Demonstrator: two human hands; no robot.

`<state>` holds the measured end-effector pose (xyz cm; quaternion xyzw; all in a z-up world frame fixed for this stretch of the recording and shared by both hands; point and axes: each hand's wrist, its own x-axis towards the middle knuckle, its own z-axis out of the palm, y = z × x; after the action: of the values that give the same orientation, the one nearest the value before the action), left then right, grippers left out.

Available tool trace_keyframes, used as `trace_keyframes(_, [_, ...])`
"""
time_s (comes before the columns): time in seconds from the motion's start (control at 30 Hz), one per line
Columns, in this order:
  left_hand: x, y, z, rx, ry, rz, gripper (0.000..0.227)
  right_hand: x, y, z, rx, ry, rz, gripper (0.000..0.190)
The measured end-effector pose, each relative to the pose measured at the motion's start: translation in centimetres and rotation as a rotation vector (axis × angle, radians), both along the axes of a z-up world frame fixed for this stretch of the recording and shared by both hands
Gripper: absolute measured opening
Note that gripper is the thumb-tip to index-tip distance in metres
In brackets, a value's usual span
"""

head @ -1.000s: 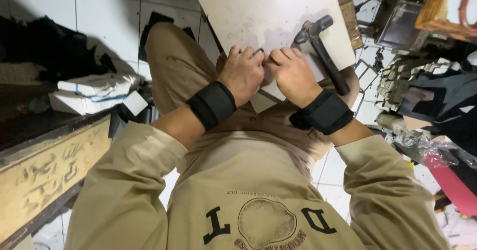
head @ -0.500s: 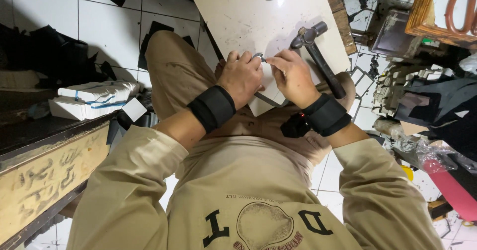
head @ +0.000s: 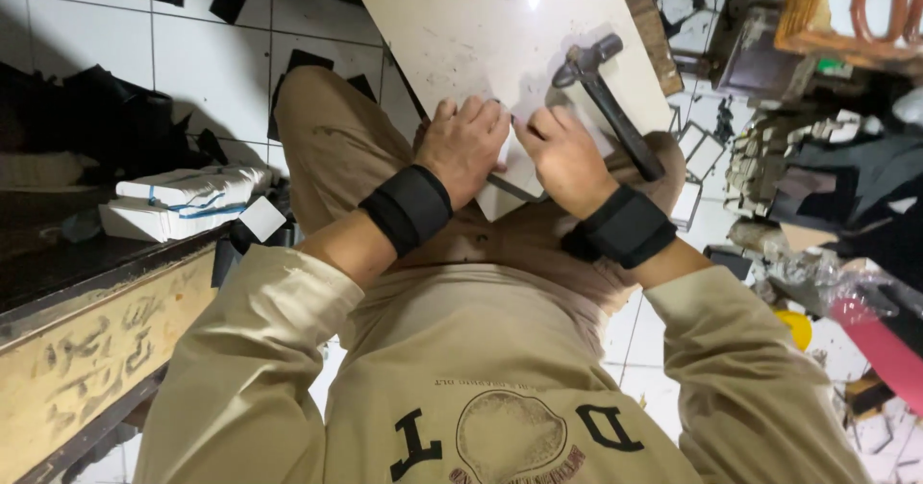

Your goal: The person applies adhesive tape to small leather pocket components, folds the edges, and taps them with a hammer to secure the bond.

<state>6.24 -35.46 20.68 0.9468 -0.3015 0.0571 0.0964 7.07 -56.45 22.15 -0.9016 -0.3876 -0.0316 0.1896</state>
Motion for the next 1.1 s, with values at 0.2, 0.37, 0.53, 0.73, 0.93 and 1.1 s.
trace_keyframes(0.2, [-0.2,-0.1,0.5,-0.012,-0.021,-0.006,0.072,0.0,-2.1,-2.4,0.258,0.135,-0.116,0.027])
trace_keyframes(0.37, [-0.1,-0.4,0.5,0.051,0.015,-0.018,0.069,-0.4,-2.0,-0.4,0.106,0.062,-0.049,0.036])
trace_keyframes(0.53, [-0.1,-0.4,0.9,0.085,0.053,-0.019,0.071,-0.7,-3.0,-1.3,0.196,0.130,-0.098,0.033])
trace_keyframes(0.73, [0.1,-0.5,0.6,0.073,0.042,-0.012,0.073,-0.6,-3.8,-0.2,0.192,0.212,-0.065,0.033])
trace_keyframes(0.93, [0.3,-0.6,1.1,0.100,0.061,-0.012,0.068,-0.7,-4.5,-0.1,0.113,0.116,-0.016,0.035])
trace_keyframes(1.1, [0.1,-0.7,0.5,0.139,-0.008,-0.020,0.065,-1.5,-4.8,-0.3,-0.022,0.014,-0.011,0.039])
